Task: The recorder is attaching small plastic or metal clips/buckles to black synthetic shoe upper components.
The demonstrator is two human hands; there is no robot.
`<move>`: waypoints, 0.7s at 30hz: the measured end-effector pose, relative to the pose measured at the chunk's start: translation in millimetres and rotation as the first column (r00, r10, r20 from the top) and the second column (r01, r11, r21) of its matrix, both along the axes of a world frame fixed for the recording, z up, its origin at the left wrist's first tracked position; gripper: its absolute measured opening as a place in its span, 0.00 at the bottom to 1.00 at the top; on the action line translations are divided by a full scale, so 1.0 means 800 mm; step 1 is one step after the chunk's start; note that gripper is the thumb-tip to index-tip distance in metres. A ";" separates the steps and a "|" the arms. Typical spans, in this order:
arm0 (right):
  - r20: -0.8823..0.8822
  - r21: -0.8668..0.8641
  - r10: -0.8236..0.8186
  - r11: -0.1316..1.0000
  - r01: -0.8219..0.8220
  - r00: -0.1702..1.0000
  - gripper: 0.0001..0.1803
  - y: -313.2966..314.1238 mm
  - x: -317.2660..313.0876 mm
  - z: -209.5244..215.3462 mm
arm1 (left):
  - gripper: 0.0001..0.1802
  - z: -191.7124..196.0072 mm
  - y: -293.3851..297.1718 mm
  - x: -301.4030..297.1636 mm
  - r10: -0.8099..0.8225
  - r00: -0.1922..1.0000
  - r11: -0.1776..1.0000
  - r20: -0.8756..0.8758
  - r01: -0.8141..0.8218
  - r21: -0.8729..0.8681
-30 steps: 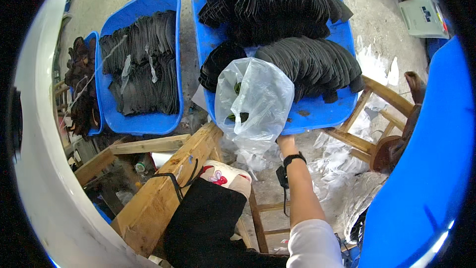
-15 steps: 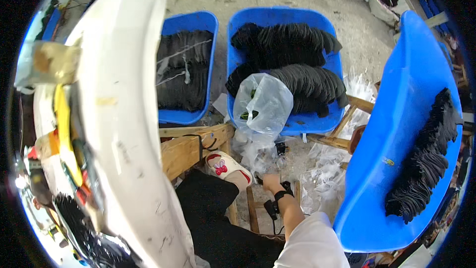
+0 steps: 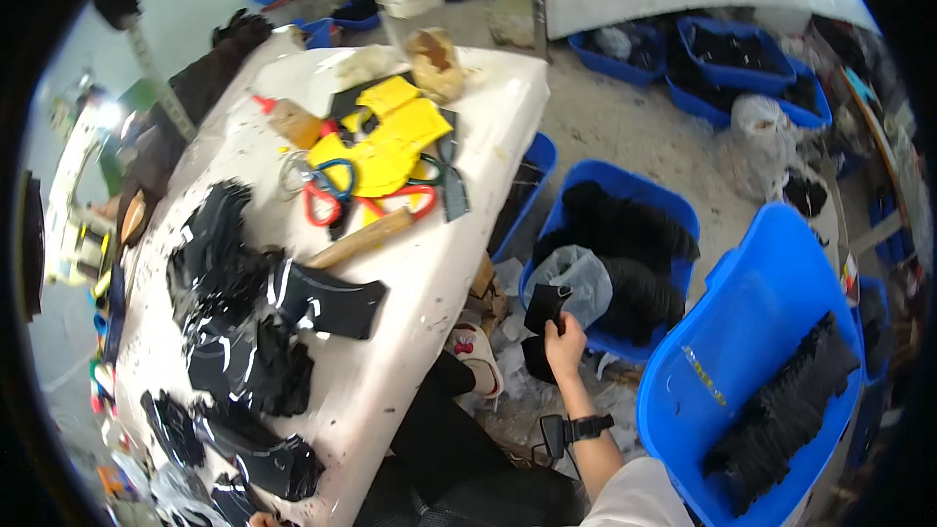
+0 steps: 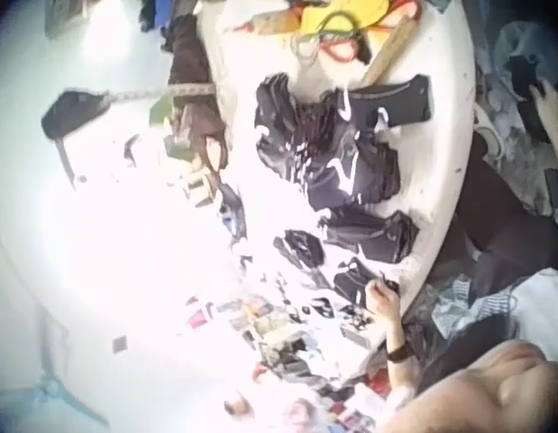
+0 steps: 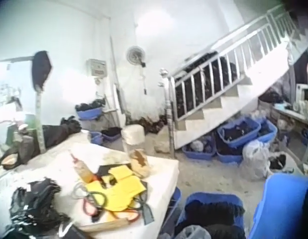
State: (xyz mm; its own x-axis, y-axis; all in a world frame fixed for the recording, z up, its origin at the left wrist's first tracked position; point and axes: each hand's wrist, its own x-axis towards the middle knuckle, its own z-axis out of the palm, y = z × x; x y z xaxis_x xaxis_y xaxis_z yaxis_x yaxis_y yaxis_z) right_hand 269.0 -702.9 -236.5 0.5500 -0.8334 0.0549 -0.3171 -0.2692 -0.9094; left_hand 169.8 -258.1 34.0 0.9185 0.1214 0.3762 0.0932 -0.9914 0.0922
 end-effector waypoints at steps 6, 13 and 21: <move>0.356 -0.151 0.328 0.944 -0.292 0.875 0.06 0.063 0.022 0.184 | 0.02 -0.043 0.060 -0.017 -0.179 0.964 0.983 0.197 0.185 -0.009; 0.467 0.014 0.766 0.494 -0.869 0.442 0.09 0.179 0.017 0.378 | 0.06 -0.026 0.051 -0.011 -0.273 0.927 0.943 0.258 0.311 -0.122; 0.254 0.217 0.966 -0.108 -0.970 -0.051 0.20 0.389 0.067 0.437 | 0.03 -0.030 0.061 -0.023 -0.258 0.937 0.963 0.236 0.268 -0.008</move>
